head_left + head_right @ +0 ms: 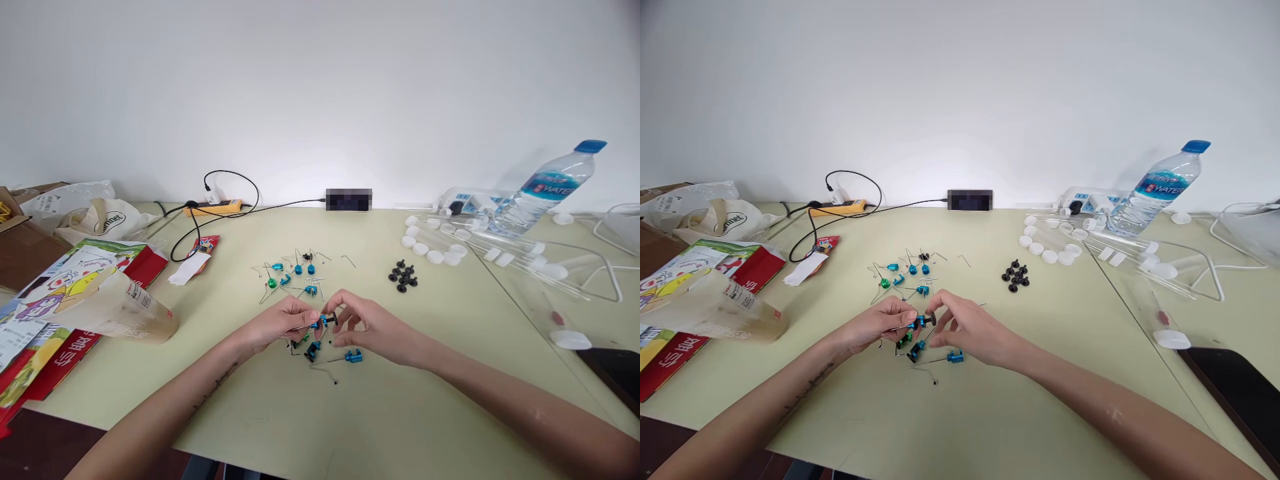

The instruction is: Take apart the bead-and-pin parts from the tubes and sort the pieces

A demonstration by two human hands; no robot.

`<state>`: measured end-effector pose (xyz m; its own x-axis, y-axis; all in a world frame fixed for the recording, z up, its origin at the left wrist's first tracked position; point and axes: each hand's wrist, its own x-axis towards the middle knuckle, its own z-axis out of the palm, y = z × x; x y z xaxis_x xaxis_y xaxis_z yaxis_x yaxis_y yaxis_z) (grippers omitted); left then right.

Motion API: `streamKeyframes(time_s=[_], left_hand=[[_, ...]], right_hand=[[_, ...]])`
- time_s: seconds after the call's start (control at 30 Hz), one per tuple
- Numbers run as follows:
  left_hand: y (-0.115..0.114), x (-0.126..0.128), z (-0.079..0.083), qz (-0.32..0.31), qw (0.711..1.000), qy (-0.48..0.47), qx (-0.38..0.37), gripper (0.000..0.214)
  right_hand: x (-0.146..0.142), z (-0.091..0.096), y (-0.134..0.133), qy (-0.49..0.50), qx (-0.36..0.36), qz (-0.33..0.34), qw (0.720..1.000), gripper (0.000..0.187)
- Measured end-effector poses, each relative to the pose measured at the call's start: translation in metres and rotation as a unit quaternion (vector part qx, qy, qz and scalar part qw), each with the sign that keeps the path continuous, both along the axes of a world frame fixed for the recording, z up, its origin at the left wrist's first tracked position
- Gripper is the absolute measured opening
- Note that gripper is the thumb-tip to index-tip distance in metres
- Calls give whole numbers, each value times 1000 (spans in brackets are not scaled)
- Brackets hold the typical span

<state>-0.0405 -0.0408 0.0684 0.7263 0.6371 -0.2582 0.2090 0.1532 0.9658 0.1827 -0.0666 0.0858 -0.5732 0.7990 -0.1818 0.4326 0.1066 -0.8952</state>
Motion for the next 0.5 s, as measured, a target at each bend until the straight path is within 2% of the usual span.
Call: streamKeyframes(time_s=[0.03, 0.07, 0.13, 0.23, 0.37, 0.43, 0.5], left_hand=[[0, 0, 1, 1, 1000, 2, 3, 42], [0, 0, 2, 0, 1000, 4, 9, 42], [-1, 0, 3, -5, 1000, 8, 18, 41], [-5, 3, 4, -26, 999, 16, 16, 42], [-10, 5, 5, -50, 999, 22, -1, 43], [-11, 6, 6, -43, 999, 18, 2, 43], [-11, 6, 6, -32, 999, 16, 9, 42]], right_hand=[[0, 0, 0, -2, 2, -12, 1000, 44], [0, 0, 0, -8, 9, -21, 1000, 45], [0, -2, -1, -18, 25, -20, 999, 29], [-1, -4, 0, -17, 40, 11, 999, 38], [0, -6, 2, 7, 73, -23, 997, 15], [0, -6, 2, 10, 60, -32, 998, 19], [0, -5, 0, 2, 19, -9, 1000, 34]])
